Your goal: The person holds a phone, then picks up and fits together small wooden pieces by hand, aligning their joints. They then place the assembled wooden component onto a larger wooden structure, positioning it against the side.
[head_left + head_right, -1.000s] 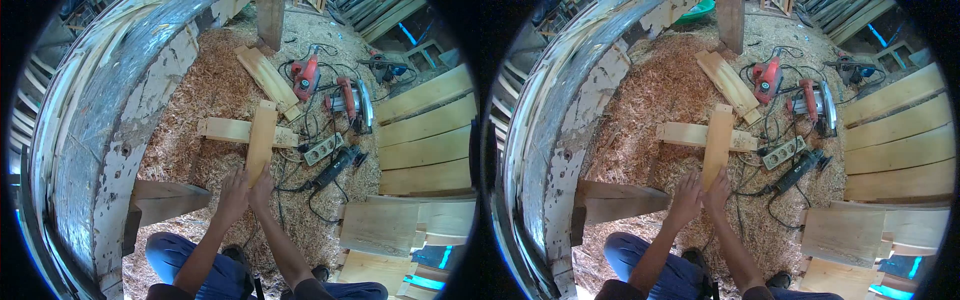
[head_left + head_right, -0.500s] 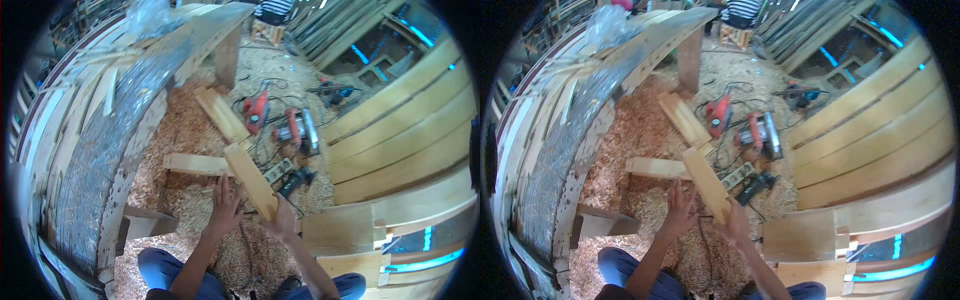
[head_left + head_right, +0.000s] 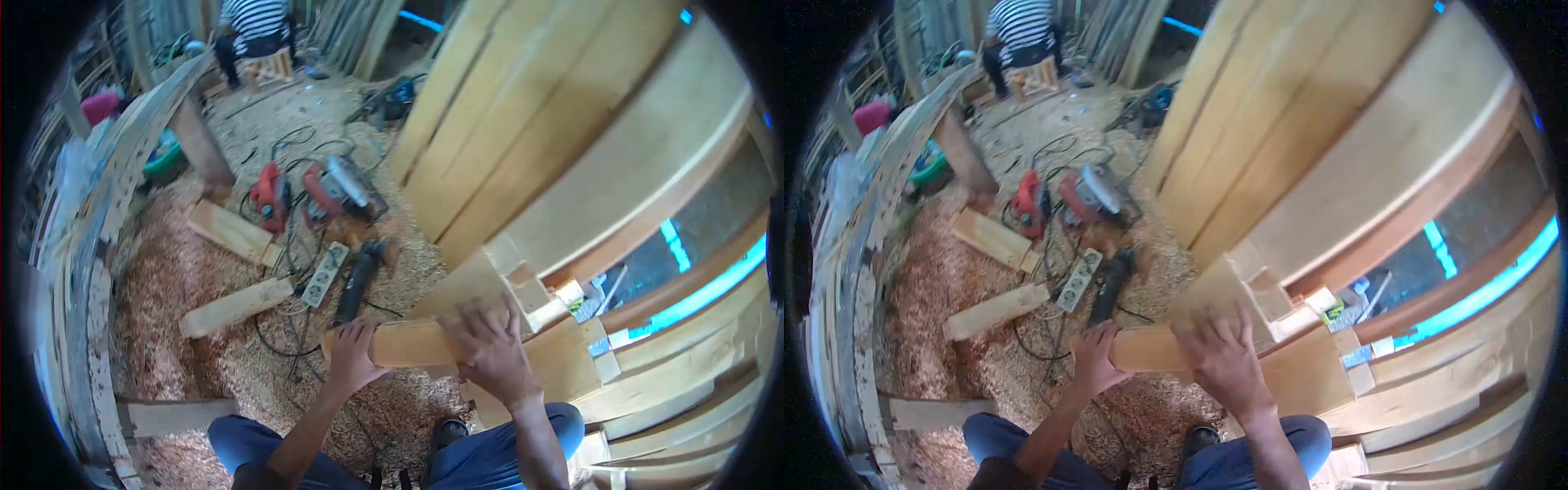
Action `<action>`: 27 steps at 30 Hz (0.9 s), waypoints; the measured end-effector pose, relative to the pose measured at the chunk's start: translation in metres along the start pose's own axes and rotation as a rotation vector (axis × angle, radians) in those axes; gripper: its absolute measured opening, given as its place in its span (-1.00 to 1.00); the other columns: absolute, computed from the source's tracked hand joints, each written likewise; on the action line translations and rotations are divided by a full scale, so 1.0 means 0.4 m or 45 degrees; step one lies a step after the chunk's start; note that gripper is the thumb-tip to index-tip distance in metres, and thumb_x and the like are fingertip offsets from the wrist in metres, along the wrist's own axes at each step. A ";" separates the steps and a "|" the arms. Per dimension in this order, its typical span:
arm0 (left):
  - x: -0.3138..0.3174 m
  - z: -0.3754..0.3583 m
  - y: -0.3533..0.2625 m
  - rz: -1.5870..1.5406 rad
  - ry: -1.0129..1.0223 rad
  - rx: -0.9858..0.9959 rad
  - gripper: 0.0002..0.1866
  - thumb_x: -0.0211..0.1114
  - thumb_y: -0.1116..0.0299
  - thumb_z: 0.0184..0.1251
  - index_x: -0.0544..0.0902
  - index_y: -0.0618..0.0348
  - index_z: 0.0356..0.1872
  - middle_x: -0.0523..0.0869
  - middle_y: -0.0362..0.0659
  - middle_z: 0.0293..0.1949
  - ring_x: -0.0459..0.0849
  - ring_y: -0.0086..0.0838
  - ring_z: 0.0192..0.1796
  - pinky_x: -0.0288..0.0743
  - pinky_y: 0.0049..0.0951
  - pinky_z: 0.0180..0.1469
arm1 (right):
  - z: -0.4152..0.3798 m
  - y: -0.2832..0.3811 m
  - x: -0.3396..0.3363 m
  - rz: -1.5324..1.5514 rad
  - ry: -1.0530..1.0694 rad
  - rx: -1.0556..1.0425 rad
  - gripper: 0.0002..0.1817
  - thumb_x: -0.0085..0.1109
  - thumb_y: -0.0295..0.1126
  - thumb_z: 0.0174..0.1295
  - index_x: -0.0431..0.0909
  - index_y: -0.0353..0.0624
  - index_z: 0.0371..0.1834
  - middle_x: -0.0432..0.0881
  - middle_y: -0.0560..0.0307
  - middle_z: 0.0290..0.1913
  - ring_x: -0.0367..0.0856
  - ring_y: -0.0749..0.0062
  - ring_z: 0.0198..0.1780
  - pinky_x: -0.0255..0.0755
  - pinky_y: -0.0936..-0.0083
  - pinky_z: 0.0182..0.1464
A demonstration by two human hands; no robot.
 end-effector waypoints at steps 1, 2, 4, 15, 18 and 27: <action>0.015 0.003 -0.016 -0.070 -0.027 -0.089 0.00 0.80 -0.07 -0.26 0.57 0.17 0.28 0.63 0.08 0.27 0.59 0.03 0.33 0.44 0.10 0.38 | -0.014 -0.028 -0.040 0.032 -0.041 0.111 -0.08 0.59 -0.35 -0.08 0.47 0.13 0.49 0.46 -0.09 0.47 0.49 -0.03 0.44 0.17 -0.15 0.55; 0.024 0.003 -0.047 -0.063 -0.025 -0.068 0.00 0.80 -0.07 -0.26 0.57 0.17 0.28 0.63 0.08 0.27 0.59 0.03 0.33 0.44 0.10 0.38 | -0.027 -0.050 -0.063 0.031 -0.057 0.125 -0.08 0.59 -0.35 -0.08 0.47 0.13 0.49 0.46 -0.09 0.47 0.49 -0.03 0.44 0.17 -0.15 0.55; 0.005 -0.001 -0.096 -0.032 -0.068 -0.098 0.02 0.79 -0.05 -0.27 0.55 0.17 0.30 0.66 0.09 0.21 0.60 0.05 0.32 0.48 0.04 0.36 | -0.047 -0.086 -0.095 0.195 -0.274 0.254 -0.19 0.60 -0.42 -0.03 0.55 0.08 0.42 0.44 -0.11 0.48 0.47 -0.13 0.45 0.24 -0.09 0.54; 0.174 -0.025 -0.151 -0.407 0.321 -0.155 0.09 0.74 -0.10 -0.08 0.40 0.25 0.44 0.57 0.12 0.34 0.53 0.06 0.41 0.31 0.10 0.49 | -0.102 -0.143 -0.038 0.932 -0.510 0.481 -0.53 0.45 -0.60 0.19 0.67 -0.09 0.20 0.67 -0.13 0.13 0.72 -0.08 0.15 0.63 0.20 0.15; 0.180 -0.040 -0.130 -0.263 0.385 -0.010 0.04 0.70 -0.07 0.02 0.36 0.15 0.49 0.52 0.08 0.40 0.43 0.10 0.48 0.15 0.19 0.57 | -0.096 -0.130 -0.028 0.847 -0.544 0.465 -0.57 0.40 -0.64 0.21 0.68 -0.11 0.16 0.68 -0.12 0.11 0.73 -0.07 0.12 0.64 0.21 0.10; 0.211 -0.096 0.055 -0.084 0.518 -0.175 -0.24 0.47 0.04 0.37 0.40 0.04 0.51 0.53 0.00 0.42 0.36 0.02 0.55 0.00 0.27 0.64 | 0.000 -0.100 0.011 0.716 -0.564 0.389 -0.62 0.27 -0.70 0.28 0.65 -0.20 0.16 0.67 -0.18 0.09 0.73 -0.09 0.03 0.65 0.22 -0.01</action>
Point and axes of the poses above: each hand's wrist, its own z-axis towards the middle knuckle, its own x-axis out of the palm, y = z × x, the point moved 3 cm from there along z, towards the middle knuckle
